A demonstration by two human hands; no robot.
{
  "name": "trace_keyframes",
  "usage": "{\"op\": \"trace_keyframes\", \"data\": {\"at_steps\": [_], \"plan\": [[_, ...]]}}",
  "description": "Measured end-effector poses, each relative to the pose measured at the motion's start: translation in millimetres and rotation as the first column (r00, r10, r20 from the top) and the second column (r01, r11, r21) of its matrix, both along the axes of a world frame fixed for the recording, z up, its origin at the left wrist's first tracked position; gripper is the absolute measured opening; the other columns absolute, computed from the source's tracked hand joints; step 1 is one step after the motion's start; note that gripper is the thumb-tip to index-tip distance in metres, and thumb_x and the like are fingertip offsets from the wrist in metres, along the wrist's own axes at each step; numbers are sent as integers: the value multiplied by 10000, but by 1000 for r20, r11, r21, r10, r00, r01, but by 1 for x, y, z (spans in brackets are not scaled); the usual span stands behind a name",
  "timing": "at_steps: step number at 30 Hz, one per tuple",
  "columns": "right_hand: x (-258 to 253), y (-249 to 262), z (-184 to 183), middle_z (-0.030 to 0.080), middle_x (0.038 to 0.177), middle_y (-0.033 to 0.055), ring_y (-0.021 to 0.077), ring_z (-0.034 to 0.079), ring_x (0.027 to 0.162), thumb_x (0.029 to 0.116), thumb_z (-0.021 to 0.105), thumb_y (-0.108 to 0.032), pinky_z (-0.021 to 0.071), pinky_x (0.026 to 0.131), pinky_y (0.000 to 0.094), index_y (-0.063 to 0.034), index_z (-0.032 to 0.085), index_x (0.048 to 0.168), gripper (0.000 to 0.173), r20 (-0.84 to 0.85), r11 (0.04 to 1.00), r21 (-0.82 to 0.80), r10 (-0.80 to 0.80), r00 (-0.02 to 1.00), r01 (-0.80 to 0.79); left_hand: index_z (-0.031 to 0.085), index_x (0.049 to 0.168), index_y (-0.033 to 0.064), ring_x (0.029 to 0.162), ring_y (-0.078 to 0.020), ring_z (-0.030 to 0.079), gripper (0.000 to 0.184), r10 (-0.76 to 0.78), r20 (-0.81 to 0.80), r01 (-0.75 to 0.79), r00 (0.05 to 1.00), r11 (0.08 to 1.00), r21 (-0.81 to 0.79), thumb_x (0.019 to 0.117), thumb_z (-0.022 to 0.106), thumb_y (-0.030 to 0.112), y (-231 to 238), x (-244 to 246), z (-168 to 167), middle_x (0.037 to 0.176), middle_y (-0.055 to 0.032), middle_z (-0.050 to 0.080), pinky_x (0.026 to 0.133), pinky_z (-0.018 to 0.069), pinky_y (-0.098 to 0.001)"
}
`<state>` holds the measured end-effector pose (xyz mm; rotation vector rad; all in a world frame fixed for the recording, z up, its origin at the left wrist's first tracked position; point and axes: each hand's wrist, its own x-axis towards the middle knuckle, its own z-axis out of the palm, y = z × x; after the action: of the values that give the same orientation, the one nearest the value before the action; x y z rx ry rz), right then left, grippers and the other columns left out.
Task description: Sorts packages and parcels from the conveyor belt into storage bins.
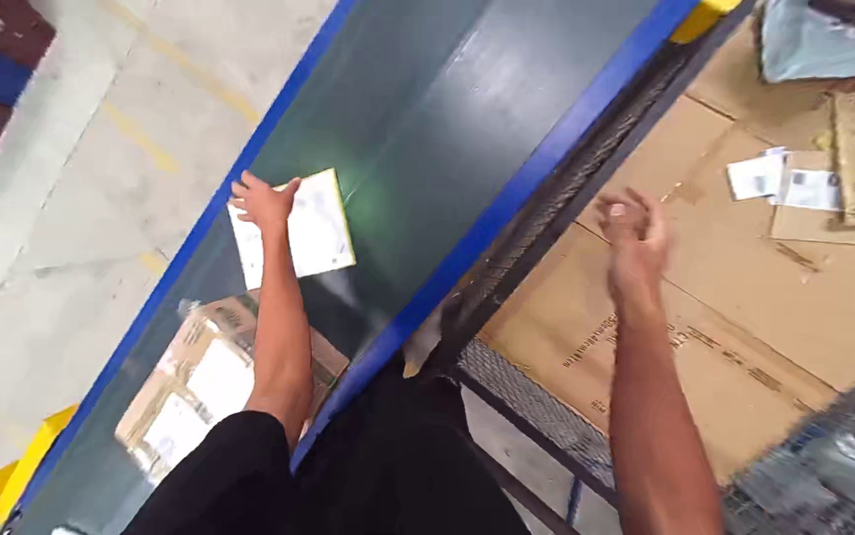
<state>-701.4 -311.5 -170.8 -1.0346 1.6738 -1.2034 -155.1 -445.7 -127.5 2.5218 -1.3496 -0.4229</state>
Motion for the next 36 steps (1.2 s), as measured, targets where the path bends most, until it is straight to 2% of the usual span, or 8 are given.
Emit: {"op": "trace_keyframes", "data": {"at_steps": [7,11,14,18,23,26,31,36], "plan": [[258,-71,-1,524,1469,215,342,571,1298,881,774,-463,496,1069,521,-33,431,1513,839,-209,883,219,458,864,-415,353,1564,18,1458,-621,191,1219,109,-53,-100,993,983,155,643,908,592,-17,-9,-48,1601,-393,192,1059,318,-787],[319,-88,3,395,1521,307,464,496,1316,720,918,-378,487,1047,565,23,343,1547,1084,-308,968,241,150,940,-76,497,1479,53,1413,-560,345,1034,-303,-83,314,949,927,204,663,923,524,-17,-74,-43,1516,-366,374,1067,388,-711],[312,-95,10,439,1491,287,408,625,1168,784,867,-372,560,928,532,0,310,1569,1032,-347,925,369,44,937,93,481,1488,16,1418,-557,353,835,-563,-99,568,820,784,249,808,812,369,-6,-126,-36,1479,-393,407,1117,353,-686],[284,-104,14,523,1413,273,386,666,1080,831,820,-374,551,889,556,11,465,1462,820,-394,879,460,72,916,129,478,1495,26,1372,-568,417,622,-701,-51,679,711,666,311,968,636,315,3,-171,-28,1468,-383,438,1081,381,-699],[207,-116,18,664,1249,222,380,625,1183,869,748,-519,491,934,604,-18,684,1217,613,-376,833,549,168,911,72,514,1476,61,1314,-534,496,885,-832,-160,797,531,425,429,767,877,449,-1,-222,-10,1433,-354,489,1054,396,-707],[147,-103,14,685,1199,209,361,623,1173,876,749,-516,460,977,614,-27,712,1156,565,-280,874,485,196,940,-37,520,1461,12,1302,-489,534,785,-829,-391,915,400,335,225,855,828,406,-6,-226,18,1392,-313,560,1089,407,-667],[-23,-42,13,686,1119,216,298,692,953,923,742,-437,585,849,489,12,578,1322,622,45,880,275,-414,909,387,516,1465,47,1393,-450,459,700,-898,18,873,440,423,-244,976,601,541,17,-125,91,1470,-275,507,1128,380,-639],[-186,18,9,570,1390,203,303,651,1122,1001,565,-546,576,871,454,-101,341,1553,743,127,628,306,-771,623,715,473,1493,49,1319,-532,498,958,-561,37,560,827,828,13,891,494,794,51,-13,82,1409,-339,532,1062,368,-734]]}}
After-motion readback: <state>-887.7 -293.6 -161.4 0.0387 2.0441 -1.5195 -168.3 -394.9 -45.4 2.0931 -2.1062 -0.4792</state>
